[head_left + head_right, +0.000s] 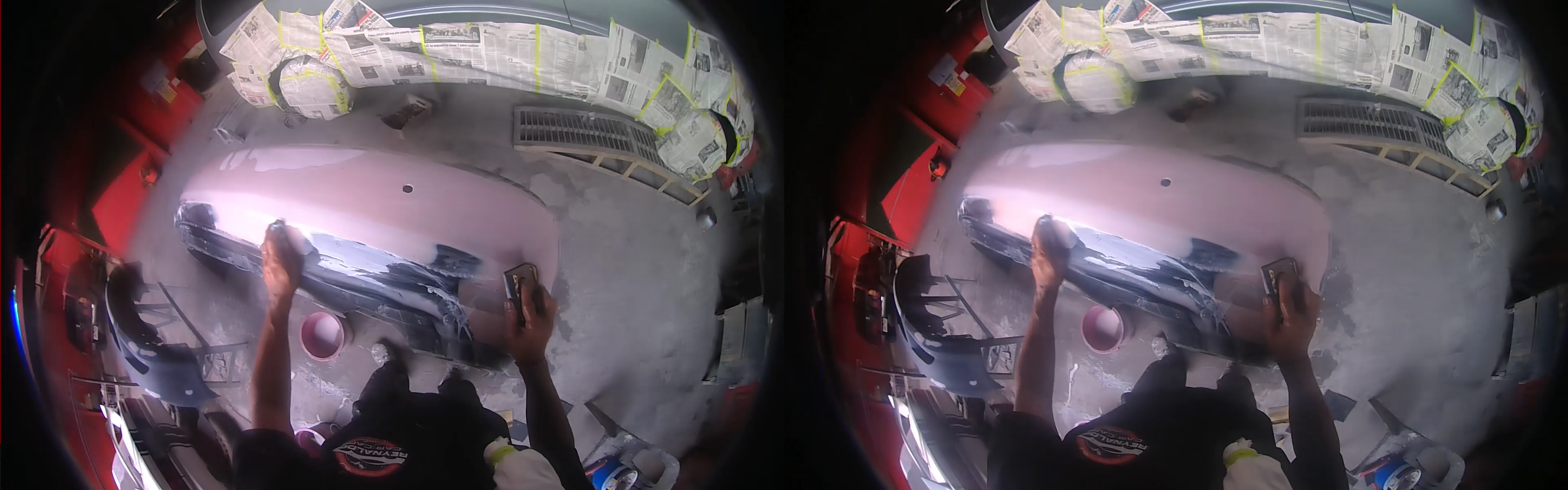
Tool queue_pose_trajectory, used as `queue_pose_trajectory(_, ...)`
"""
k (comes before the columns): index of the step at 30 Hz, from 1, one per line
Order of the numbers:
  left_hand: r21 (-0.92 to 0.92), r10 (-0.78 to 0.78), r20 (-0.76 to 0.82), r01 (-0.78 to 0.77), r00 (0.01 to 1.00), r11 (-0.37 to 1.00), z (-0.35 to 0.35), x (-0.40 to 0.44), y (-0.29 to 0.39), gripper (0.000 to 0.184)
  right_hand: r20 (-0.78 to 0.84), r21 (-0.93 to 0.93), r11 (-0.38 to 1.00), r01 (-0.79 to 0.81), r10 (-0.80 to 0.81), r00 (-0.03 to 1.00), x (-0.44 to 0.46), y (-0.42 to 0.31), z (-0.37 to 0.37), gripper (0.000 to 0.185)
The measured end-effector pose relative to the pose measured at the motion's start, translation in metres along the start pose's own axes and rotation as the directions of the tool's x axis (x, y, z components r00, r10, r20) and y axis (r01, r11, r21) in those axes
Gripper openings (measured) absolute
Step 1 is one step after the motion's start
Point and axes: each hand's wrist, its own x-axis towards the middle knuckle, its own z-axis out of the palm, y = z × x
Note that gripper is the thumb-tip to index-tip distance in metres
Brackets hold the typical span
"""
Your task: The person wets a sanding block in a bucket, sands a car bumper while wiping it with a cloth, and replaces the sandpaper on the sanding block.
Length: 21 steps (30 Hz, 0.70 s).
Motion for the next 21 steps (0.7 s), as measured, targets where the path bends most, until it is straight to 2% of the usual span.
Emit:
queue_pose_trajectory(1,-0.012,-0.009,-0.009,0.009,1.0,1.0,0.006,-0.001,-0.011,0.044,0.031,0.001,1.0,0.019,-0.019,0.999,0.0,0.001,0.0,0.05)
queue_pose_trajectory(3,-0.219,-0.269,0.0,0.262,0.963,0.94,0.017,0.0,-0.021,0.046,0.088,0.014,0.999,0.047,-0.048,0.995,0.006,0.001,-0.003,0.047)
queue_pose_trajectory(4,-0.232,-0.286,-0.007,0.276,0.958,0.933,0.019,0.003,-0.013,0.046,0.091,0.001,0.998,0.067,-0.067,0.994,0.008,0.0,-0.005,0.047)
queue_pose_trajectory(6,-0.189,-0.501,0.034,0.498,0.865,0.847,0.009,0.014,0.011,0.048,0.142,0.033,0.997,0.068,-0.072,0.987,0.011,0.0,-0.006,0.045)
queue_pose_trajectory(8,-0.186,-0.55,0.02,0.544,0.835,0.818,0.007,0.019,0.019,0.049,0.153,0.009,0.995,0.103,-0.103,0.983,0.015,-0.001,-0.007,0.043)
queue_pose_trajectory(10,-0.184,-0.608,0.015,0.6,0.794,0.779,0.012,0.021,0.016,0.051,0.203,0.077,0.97,0.231,-0.242,0.949,0.022,0.001,-0.01,0.041)
queue_pose_trajectory(12,-0.07,-0.584,-0.048,0.58,0.811,0.812,0.022,0.026,-0.002,0.054,0.266,0.067,0.93,0.363,-0.367,0.891,0.043,-0.002,-0.009,0.039)
queue_pose_trajectory(14,-0.119,-0.679,0.059,0.681,0.731,0.723,0.024,0.037,-0.036,0.057,0.341,0.097,0.899,0.428,-0.434,0.834,0.06,-0.006,-0.006,0.041)
queue_pose_trajectory(15,-0.126,-0.7,0.057,0.701,0.712,0.702,0.031,0.033,-0.059,0.057,0.355,0.097,0.888,0.45,-0.453,0.818,0.066,-0.005,-0.006,0.041)
queue_pose_trajectory(17,0.073,-0.68,0.009,0.677,0.733,0.732,0.042,0.026,-0.098,0.057,0.424,0.11,0.857,0.503,-0.498,0.756,0.079,-0.004,-0.004,0.043)
queue_pose_trajectory(21,-0.015,-0.764,-0.131,0.769,0.632,0.639,0.051,0.023,-0.106,0.053,0.447,0.165,0.798,0.58,-0.584,0.677,0.093,0.0,-0.005,0.042)
